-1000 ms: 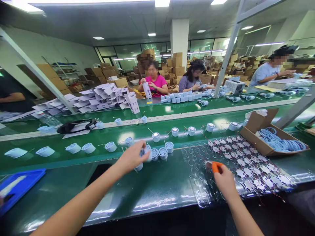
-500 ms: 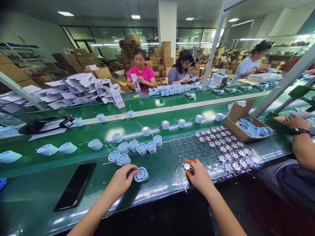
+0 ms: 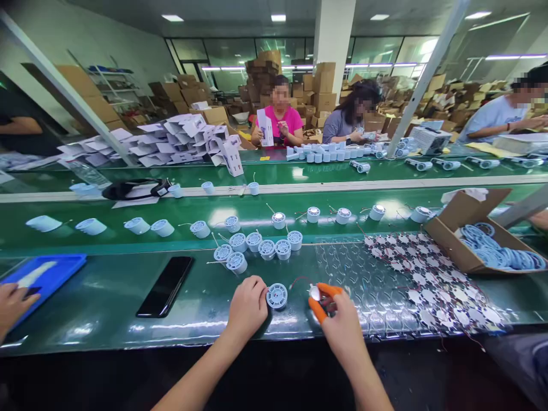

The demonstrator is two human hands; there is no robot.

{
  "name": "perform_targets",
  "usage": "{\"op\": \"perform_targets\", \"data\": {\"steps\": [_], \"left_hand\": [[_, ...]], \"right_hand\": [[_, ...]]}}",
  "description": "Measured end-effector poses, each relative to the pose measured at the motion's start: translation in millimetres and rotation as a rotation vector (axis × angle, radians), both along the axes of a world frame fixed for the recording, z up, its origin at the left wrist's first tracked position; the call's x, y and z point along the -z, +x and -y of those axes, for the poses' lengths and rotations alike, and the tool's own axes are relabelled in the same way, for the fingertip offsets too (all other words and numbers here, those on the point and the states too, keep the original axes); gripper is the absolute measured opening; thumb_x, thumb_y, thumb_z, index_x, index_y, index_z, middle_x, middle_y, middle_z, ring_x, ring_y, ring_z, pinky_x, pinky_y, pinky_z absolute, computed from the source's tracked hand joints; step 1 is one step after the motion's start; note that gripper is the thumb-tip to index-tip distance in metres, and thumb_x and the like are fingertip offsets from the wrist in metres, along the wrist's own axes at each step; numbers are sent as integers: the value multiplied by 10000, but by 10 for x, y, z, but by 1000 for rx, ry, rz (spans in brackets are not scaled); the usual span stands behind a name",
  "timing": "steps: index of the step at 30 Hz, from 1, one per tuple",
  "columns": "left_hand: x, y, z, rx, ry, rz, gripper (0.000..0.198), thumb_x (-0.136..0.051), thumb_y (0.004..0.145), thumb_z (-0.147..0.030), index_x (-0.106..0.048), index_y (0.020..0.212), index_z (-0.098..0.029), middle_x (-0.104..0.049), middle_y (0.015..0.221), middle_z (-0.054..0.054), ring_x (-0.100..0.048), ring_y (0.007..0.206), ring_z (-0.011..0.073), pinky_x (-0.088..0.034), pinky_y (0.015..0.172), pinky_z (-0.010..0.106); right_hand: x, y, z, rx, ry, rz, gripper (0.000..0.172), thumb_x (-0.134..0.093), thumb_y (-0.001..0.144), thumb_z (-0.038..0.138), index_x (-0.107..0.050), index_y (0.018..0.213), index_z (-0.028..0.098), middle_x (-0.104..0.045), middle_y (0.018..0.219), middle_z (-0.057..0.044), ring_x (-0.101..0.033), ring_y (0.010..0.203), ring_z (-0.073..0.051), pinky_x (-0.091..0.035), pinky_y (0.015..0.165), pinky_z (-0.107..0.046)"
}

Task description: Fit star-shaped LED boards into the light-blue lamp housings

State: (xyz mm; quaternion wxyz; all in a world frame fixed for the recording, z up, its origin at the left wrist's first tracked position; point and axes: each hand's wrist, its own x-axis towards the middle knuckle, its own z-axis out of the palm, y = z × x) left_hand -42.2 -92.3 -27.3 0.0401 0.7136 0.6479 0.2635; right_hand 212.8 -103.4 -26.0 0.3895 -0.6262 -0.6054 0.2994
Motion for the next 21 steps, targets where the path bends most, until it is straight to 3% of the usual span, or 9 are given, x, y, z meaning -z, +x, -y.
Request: {"op": "perform_targets", "data": {"steps": [2, 4, 7, 9, 13, 17, 21], "left_hand": [[-64, -9, 62, 77, 247, -3, 204, -512, 930, -121, -682, 1024, -184, -688, 1117, 134, -650, 1037, 288, -499, 902, 445], [-132, -63, 99, 237, 377, 59, 388, -493, 949, -97, -595, 1310, -197, -650, 1289, 143, -640, 1142, 269, -523, 954, 431], [-189, -168, 106, 552, 384, 96, 555, -453, 967, -65, -419, 1504, -199, -595, 1409, 147, -615, 1236, 232, -553, 971, 365], [-184, -232, 77, 616, 366, 108, 554, -442, 970, -54, -414, 1509, -175, -617, 1380, 159, -619, 1232, 232, -557, 972, 369], [-108, -333, -26, 575, 284, 206, 390, -480, 971, -82, -617, 1320, -193, -750, 1046, 95, -696, 954, 199, -580, 841, 350], [-2, -322, -96, 390, 95, 376, 246, -516, 966, -142, -748, 1029, -197, -738, 873, 62, -677, 814, 179, -556, 775, 320], [136, -191, -111, 213, -73, 498, 231, -550, 941, -170, -761, 1032, -195, -678, 802, 39, -621, 703, 150, -514, 680, 270]], "right_hand": [[-79, -268, 21, -51, 20, -100, 385, -673, 849, 436, -700, 1150, 197, -673, 1066, -109, -669, 850, -220, -555, 684, -333], [-166, -486, 16, -100, -5, -170, 367, -688, 842, 406, -703, 1145, 198, -675, 1092, -113, -675, 878, -223, -552, 669, -324], [-308, -688, -13, -214, -109, -293, 360, -719, 826, 381, -702, 1130, 190, -704, 1049, -93, -680, 841, -203, -558, 699, -321], [-390, -746, -28, -316, -159, -350, 345, -734, 823, 381, -710, 1110, 191, -723, 1013, -73, -677, 821, -188, -561, 727, -319], [-438, -729, -56, -396, -79, -210, 251, -731, 843, 363, -749, 1047, 217, -732, 971, -52, -659, 765, -169, -550, 710, -307], [-350, -663, -103, -409, 108, 111, 164, -714, 864, 277, -772, 1013, 243, -741, 1004, -66, -690, 886, -215, -564, 780, -335], [-242, -679, -145, -394, 198, 347, 205, -698, 866, 216, -777, 1053, 241, -740, 1046, -92, -696, 1003, -265, -573, 876, -395]]}}
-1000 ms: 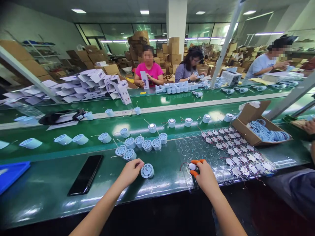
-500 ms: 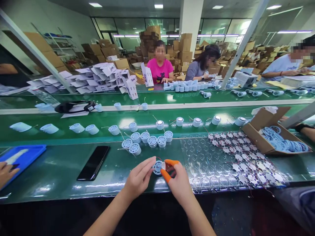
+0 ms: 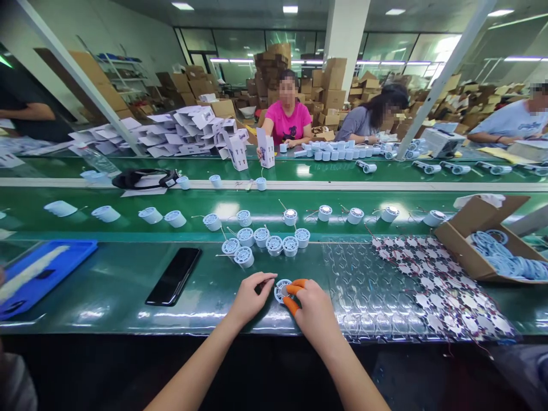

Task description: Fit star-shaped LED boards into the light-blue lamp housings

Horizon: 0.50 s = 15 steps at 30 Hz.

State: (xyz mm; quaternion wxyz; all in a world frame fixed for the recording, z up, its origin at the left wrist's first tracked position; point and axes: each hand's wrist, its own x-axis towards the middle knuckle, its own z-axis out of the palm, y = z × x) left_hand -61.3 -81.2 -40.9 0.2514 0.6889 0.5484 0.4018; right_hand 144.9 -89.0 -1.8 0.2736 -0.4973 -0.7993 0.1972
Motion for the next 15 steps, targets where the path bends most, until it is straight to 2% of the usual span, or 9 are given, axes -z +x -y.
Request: {"op": "perform_targets", "data": {"steps": [5, 8, 11, 13, 15], "left_hand": [[122, 82, 20, 120, 42, -140, 387, -491, 890, -83, -737, 1154, -224, -554, 732, 22, -562, 746, 174, -461, 692, 275], [65, 54, 68, 189, 3, -148, 415, -478, 878, -79, -702, 1201, -214, -575, 758, 29, -566, 763, 184, -466, 721, 290], [-20, 64, 135, 294, -80, -74, 447, -586, 839, -141, -634, 1277, -218, -653, 929, 50, -606, 867, 196, -489, 787, 299], [-29, 123, 164, 241, -124, -34, 481, -680, 789, -198, -631, 1267, -220, -676, 991, 54, -620, 900, 207, -496, 805, 303], [9, 203, 169, 113, -141, -26, 428, -720, 754, -216, -678, 1180, -216, -682, 923, 41, -620, 847, 202, -493, 763, 295]], "right_hand": [[90, -65, -27, -5, 30, -13, 208, -692, 867, 197, -783, 1050, 237, -737, 1092, -91, -693, 1014, -241, -578, 893, -360], [99, -108, 0, 23, 69, 28, 197, -657, 884, 166, -791, 1012, 231, -752, 1081, -89, -680, 952, -242, -582, 851, -365], [91, -168, 49, 44, 146, 135, 240, -583, 915, 129, -792, 993, 216, -764, 1050, -100, -646, 853, -244, -572, 773, -370], [86, -199, 68, 59, 164, 175, 248, -570, 906, 96, -794, 921, 204, -767, 950, -105, -622, 793, -235, -556, 730, -352], [77, -204, 66, 60, 145, 169, 242, -579, 897, 86, -790, 870, 202, -752, 859, -100, -609, 771, -226, -545, 724, -338]]}}
